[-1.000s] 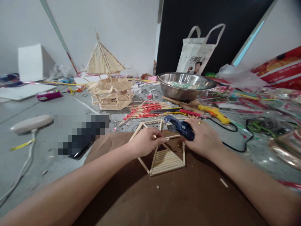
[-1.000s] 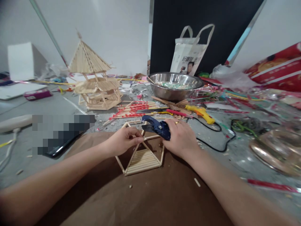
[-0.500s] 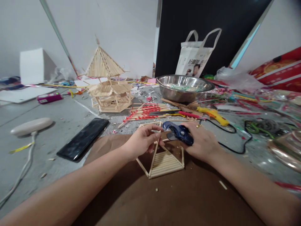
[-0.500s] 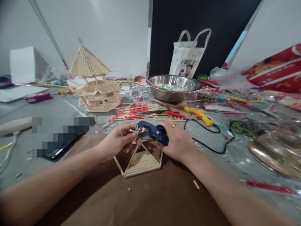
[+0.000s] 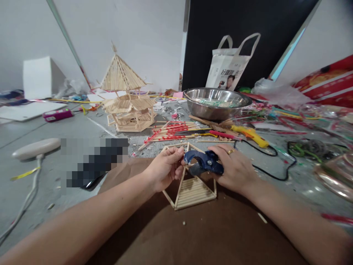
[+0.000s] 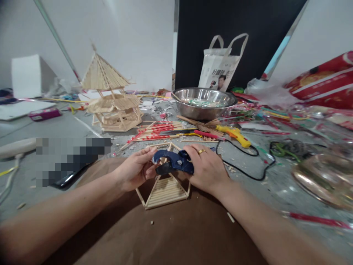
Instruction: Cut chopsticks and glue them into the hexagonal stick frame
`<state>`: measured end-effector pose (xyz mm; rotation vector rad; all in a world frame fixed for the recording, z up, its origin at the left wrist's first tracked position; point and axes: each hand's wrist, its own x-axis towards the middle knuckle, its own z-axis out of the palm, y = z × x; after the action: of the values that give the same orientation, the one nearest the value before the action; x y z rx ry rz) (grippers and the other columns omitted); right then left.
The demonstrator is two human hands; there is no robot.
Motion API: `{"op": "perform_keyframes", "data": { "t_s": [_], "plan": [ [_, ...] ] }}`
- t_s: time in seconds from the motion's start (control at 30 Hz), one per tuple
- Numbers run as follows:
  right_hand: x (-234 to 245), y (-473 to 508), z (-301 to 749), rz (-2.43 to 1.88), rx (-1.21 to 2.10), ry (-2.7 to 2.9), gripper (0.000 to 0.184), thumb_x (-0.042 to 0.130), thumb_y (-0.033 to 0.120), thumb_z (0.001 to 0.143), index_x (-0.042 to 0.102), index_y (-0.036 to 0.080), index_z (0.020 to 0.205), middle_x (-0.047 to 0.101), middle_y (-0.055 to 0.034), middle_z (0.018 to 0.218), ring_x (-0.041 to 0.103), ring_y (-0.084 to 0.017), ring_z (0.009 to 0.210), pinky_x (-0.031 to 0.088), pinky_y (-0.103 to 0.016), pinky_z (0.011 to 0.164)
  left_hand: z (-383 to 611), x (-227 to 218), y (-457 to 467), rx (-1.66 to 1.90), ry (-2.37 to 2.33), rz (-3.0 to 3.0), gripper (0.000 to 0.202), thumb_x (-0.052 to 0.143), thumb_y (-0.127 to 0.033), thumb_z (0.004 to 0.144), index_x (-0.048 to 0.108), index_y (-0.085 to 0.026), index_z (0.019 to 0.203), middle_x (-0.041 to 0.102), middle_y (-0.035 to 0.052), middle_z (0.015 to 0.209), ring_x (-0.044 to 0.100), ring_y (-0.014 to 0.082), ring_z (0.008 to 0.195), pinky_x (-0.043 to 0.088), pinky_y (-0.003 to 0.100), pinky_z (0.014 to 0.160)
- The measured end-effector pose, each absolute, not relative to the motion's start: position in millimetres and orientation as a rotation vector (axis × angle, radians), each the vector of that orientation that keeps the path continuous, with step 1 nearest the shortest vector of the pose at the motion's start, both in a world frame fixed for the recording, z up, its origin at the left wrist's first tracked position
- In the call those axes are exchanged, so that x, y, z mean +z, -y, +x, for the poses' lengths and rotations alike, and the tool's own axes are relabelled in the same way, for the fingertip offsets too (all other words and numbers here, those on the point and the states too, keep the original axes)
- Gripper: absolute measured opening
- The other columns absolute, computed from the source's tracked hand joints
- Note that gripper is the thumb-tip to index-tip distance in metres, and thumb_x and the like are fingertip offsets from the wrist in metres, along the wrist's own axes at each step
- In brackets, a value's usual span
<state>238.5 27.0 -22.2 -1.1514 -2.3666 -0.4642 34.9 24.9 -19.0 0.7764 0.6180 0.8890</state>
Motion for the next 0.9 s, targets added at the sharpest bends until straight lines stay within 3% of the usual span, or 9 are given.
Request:
{"op": "perform_keyframes", "data": {
  "t_s": [0.53,0.9],
  "plan": [
    [-24.1,-25.3,237.0,-1.104,-0.494,2.367,0.044,0.049,0.037,0.069,0.044,0.013,0.105,0.053,-0.0125,0.097,0.049,-0.023,0.090,0.039,-0.036,0.079,45.9,-20.4,-16.5,0.825,-0.678,0.736,0.012,0.047,-0.019,0.075,0.042,-0.015,0.065,0.044,-0.0058,0.048,0.036,0.0016,0.030,0.022,0.015,0.032],
    [-20.9,-23.8,235.5,-1.160,-0.481,2.398,0.034,0.047,0.029,0.068,0.046,0.013,0.098,0.056,-0.0104,0.090,0.051,-0.022,0.084,0.039,-0.033,0.073,47.9,-20.2,-15.2,0.828,-0.737,0.743,0.017,0.047,-0.025,0.076,0.039,-0.016,0.064,0.044,-0.0057,0.043,0.035,0.0028,0.029,0.022,0.016,0.031]
  ]
}}
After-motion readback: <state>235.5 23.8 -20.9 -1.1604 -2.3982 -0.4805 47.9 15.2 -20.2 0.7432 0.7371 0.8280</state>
